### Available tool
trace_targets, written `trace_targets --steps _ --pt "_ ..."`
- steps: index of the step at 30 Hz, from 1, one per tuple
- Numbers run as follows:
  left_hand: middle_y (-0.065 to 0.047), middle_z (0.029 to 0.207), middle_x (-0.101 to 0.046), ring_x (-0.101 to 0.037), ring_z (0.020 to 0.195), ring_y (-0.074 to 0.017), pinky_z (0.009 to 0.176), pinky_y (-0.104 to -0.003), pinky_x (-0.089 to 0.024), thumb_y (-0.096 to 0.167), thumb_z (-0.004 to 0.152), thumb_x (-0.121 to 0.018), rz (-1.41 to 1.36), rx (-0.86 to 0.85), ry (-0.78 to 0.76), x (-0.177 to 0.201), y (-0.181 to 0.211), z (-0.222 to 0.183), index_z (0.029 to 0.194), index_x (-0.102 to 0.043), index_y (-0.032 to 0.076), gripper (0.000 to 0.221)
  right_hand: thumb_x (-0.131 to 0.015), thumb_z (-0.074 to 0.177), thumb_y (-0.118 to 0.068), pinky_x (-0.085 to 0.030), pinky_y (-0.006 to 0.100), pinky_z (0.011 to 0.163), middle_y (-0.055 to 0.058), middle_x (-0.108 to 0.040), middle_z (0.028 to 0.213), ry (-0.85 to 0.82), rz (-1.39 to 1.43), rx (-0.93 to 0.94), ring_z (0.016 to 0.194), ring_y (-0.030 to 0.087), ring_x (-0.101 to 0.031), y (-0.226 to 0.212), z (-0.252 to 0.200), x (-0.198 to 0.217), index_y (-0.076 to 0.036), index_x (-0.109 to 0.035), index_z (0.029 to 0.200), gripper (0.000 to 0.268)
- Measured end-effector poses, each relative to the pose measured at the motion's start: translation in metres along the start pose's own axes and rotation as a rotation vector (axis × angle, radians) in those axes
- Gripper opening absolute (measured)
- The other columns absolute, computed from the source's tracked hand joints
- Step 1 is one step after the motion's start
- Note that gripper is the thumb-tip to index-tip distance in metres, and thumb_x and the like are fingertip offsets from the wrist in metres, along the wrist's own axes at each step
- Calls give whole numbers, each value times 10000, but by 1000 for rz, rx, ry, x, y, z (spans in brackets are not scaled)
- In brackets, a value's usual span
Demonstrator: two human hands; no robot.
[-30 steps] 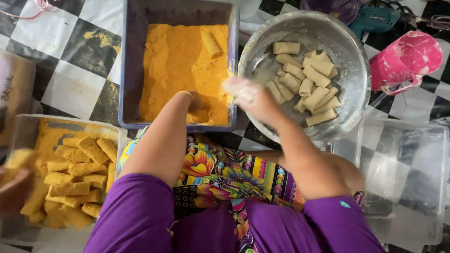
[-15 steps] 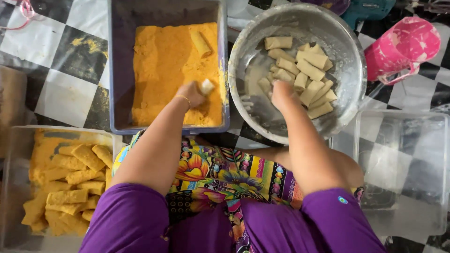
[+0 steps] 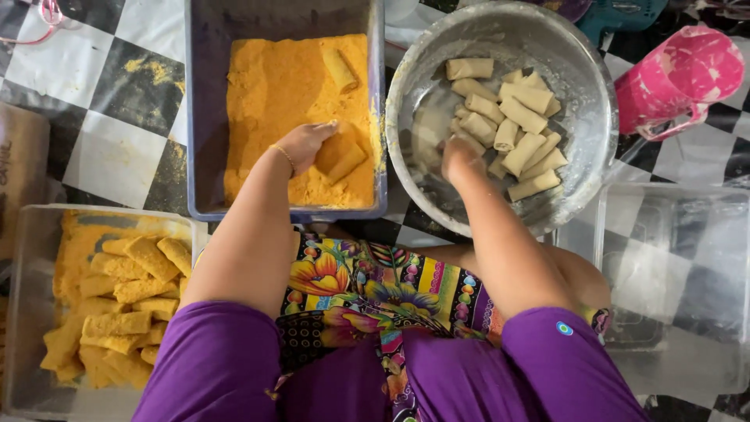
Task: Coating rolled food items in yellow powder and transferring them to a bowl
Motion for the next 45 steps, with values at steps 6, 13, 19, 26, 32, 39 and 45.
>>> trace_targets --steps 6,13,19,26,32,39,45 --pt "-264 1049 -701 -679 1044 -373 917 -457 -562 235 799 -849 327 -271 -294 -24 -5 -9 1147 -645 -81 513 -466 1059 -151 -381 352 1230 146 -492 1583 -270 -565 115 1484 320 -416 -32 -11 -21 -35 -473 1550 505" --pt "-112 956 -719 -722 937 -296 776 -429 -578 287 666 -810 447 -278 -39 -17 43 -36 1106 -619 145 501 -714 902 -430 -566 444 1020 154 -677 1327 -210 667 160 1241 339 -640 1 -7 -13 -152 -654 1356 535" --pt "-122 1032 -637 -662 1026 -364 911 -472 -525 239 710 -825 707 -783 455 -13 73 -34 1132 -595 152 488 -820 862 -317 -557 312 634 -10 -613 905 -219 1567 86 764 151 -623 -2 10 -5 -160 -677 1165 370" --pt "82 1133 -624 -327 871 -168 763 -200 -294 690 1012 -355 405 581 -33 -22 21 -62 1372 -529 547 424 -575 893 90 -633 212 764 217 -189 1655 -107 1598 282 1220 281 -680 -13 -25 24 -183 -66 1667 965" --pt "-449 1299 -586 -619 1217 -506 961 -552 -539 176 988 -522 961 182 -560 -18 -91 49 1347 -535 -224 538 -630 860 141 -680 383 711 284 -712 1149 -222 1366 890 897 313 -779 -62 -103 48 -142 -533 1488 696" --pt "-278 1401 -592 -677 1112 -499 930 -684 -529 813 949 -347 -152 345 -315 -24 -44 1 1625 -277 115 974 -704 967 -158 -606 309 878 21 -747 1050 460 483 988 987 214 -729 -88 -78 17 -213 -769 1051 119" --pt "-15 1068 -598 -521 880 -158 788 -324 -415 415 1055 -464 -783 711 -412 -76 -67 36 1179 -611 199 290 -682 958 -483 -592 404 869 35 -758 1046 418 -85 399 1047 250 -732 23 66 7 -303 -705 1270 361"
Point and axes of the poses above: each hand's wrist, its own z-axis towards the middle knuckle, its own x-axis out of the back of the hand, y = z × x, the point moved 6 cm from there along z, towards the middle knuckle
